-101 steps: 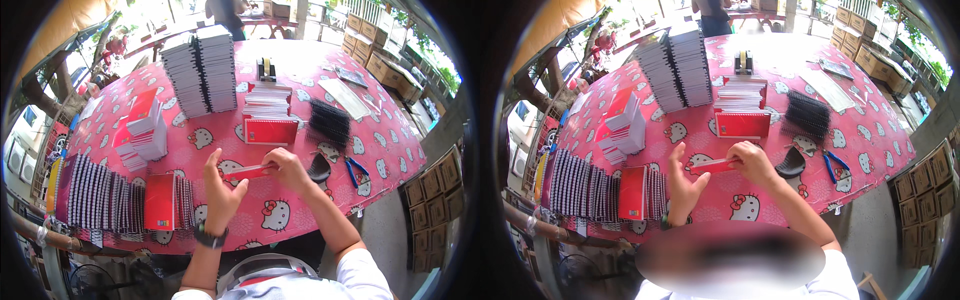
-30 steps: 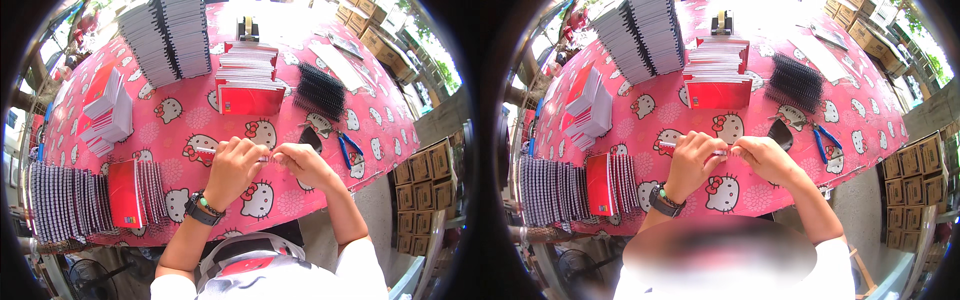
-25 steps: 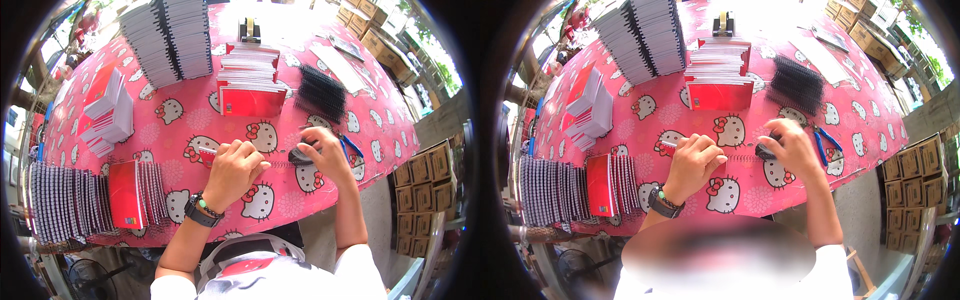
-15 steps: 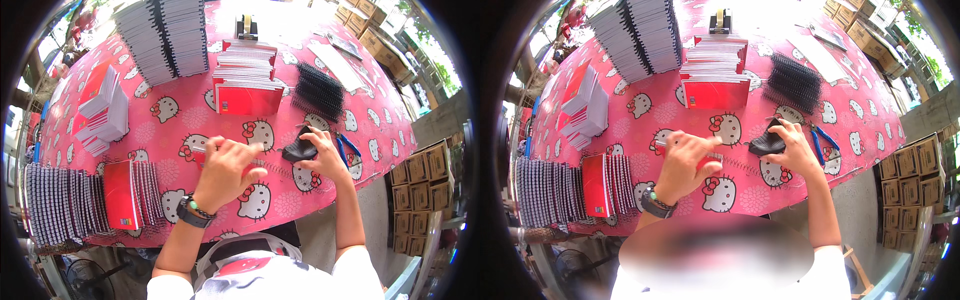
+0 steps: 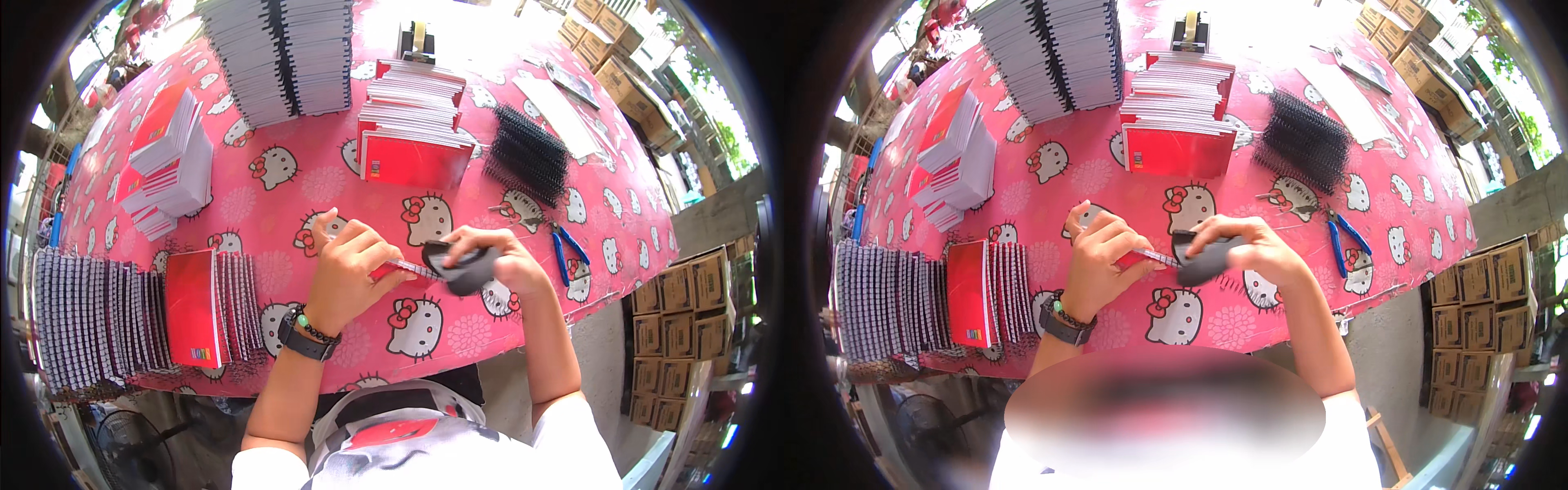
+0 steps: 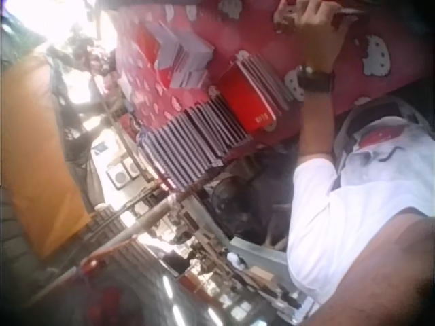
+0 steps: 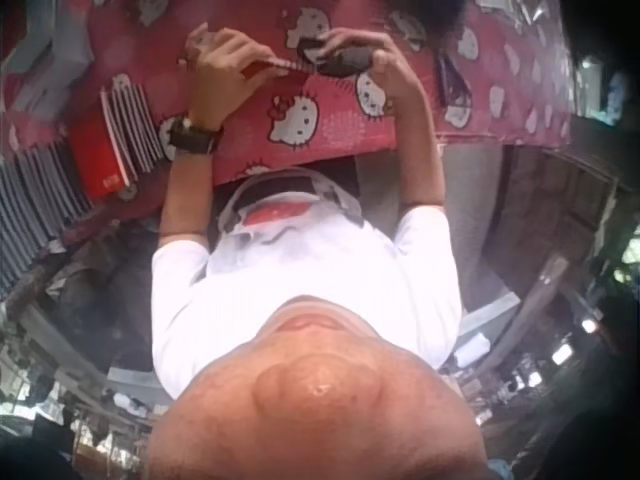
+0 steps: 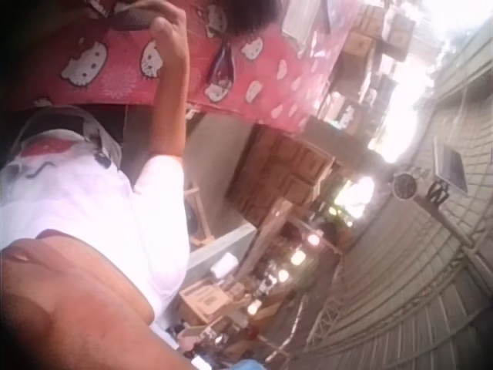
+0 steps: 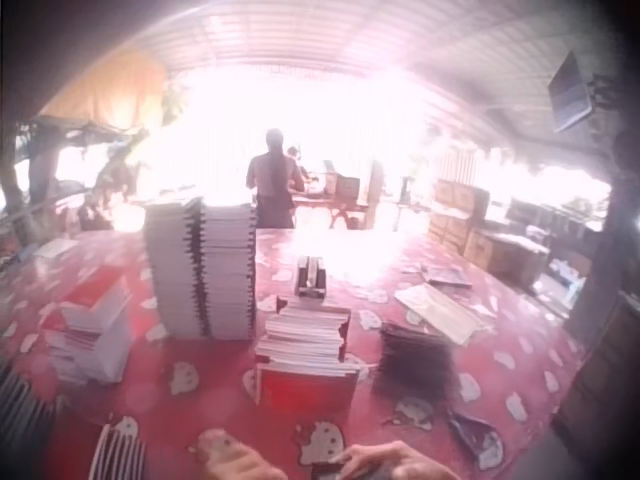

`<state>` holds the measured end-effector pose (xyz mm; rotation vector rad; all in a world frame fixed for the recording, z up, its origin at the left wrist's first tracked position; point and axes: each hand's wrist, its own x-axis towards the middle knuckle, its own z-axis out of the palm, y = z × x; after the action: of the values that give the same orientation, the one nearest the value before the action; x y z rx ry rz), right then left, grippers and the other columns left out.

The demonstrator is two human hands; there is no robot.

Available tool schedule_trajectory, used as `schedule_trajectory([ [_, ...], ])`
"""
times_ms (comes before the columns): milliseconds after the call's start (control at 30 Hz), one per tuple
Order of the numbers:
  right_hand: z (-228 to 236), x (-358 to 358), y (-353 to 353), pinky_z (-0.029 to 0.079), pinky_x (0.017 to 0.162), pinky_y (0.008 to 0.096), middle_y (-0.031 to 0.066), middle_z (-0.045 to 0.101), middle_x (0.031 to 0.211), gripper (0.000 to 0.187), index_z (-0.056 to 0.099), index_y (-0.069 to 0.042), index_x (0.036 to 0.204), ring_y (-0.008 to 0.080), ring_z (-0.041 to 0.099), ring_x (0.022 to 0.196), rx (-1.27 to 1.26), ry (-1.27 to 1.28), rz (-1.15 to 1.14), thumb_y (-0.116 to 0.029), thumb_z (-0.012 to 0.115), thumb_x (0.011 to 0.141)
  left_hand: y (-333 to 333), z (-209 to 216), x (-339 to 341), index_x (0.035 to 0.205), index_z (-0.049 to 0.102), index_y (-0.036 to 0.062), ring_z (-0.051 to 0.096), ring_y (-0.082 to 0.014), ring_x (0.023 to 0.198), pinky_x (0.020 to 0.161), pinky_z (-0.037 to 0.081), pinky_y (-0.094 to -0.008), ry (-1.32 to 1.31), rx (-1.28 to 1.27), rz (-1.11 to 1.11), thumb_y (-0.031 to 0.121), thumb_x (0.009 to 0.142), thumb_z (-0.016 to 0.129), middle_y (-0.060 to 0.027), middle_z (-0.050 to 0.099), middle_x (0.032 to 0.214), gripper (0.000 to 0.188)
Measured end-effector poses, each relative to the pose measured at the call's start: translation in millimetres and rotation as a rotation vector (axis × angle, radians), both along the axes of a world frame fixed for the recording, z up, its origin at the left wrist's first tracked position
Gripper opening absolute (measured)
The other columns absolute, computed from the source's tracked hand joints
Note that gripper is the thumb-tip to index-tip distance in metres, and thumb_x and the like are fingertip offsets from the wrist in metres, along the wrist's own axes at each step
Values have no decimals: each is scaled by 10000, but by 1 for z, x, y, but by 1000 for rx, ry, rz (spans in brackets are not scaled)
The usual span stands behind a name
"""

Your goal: The person assembles notebooks by threading plastic spirals through the holes of a stack of papers and a cover, then moving the completed notebooks into a stack.

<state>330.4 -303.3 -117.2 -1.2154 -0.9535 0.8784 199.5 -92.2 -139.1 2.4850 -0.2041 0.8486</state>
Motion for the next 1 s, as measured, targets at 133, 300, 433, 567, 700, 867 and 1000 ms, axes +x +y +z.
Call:
schedule_trajectory([
  [133, 1, 6, 5, 397, 880, 337, 55, 630, 921, 358, 696, -53, 951, 196, 531, 953, -245, -350, -260, -362, 671, 771, 2, 0, -1, 775, 661, 184, 581, -126, 792, 999, 241, -465, 0, -18, -9, 328, 615, 808, 76, 614, 716, 260],
  [300, 4, 7, 24, 413, 834, 338, 62, 635, 867, 426, 695, -26, 935, 205, 529, 963, -526, -618, -242, -411, 698, 752, 3, 1, -2, 1159, 566, 146, 589, -145, 811, 1001, 253, -469, -24, -177, 102, 317, 552, 854, 60, 599, 755, 693],
  [433, -4, 5, 20, 425, 796, 290, 42, 616, 912, 485, 665, -13, 994, 146, 544, 883, -120, -143, -116, -460, 669, 805, 15, -16, -1, 1172, 515, 97, 574, -131, 847, 900, 375, -362, 94, -649, 33, 153, 581, 851, 15, 576, 846, 682],
  [567, -9, 1, 27, 430, 807, 270, 43, 615, 959, 540, 630, -4, 1055, 107, 548, 903, -234, -126, -162, -487, 644, 816, 22, -34, -4, 1027, 512, 93, 556, -93, 848, 789, 476, -265, 269, -1006, -207, 0, 662, 802, 3, 549, 873, 476],
  [700, -10, -1, 15, 428, 877, 280, 77, 646, 1005, 680, 609, 15, 1088, 140, 574, 953, -244, -98, -166, -605, 601, 808, 27, -43, -1, 1012, 515, 86, 545, -69, 817, 720, 486, -232, 96, -1150, -370, 47, 725, 791, 9, 558, 858, 400],
  [867, -19, 3, 3, 426, 872, 309, 118, 631, 1044, 812, 599, 80, 1070, 165, 572, 969, -174, -45, -213, -684, 521, 808, 22, -24, -5, 1054, 476, 96, 523, -109, 956, 841, 456, -265, 309, -1157, -325, 70, 795, 738, -5, 506, 977, 369],
  [1000, -17, -13, 10, 402, 800, 311, 70, 630, 964, 724, 646, -3, 1026, 162, 514, 887, 24, 175, -71, -670, 581, 751, 17, -34, -6, 1066, 448, 97, 514, -102, 961, 845, 451, -269, 387, -1237, -340, 61, 815, 714, -16, 494, 982, 368],
])
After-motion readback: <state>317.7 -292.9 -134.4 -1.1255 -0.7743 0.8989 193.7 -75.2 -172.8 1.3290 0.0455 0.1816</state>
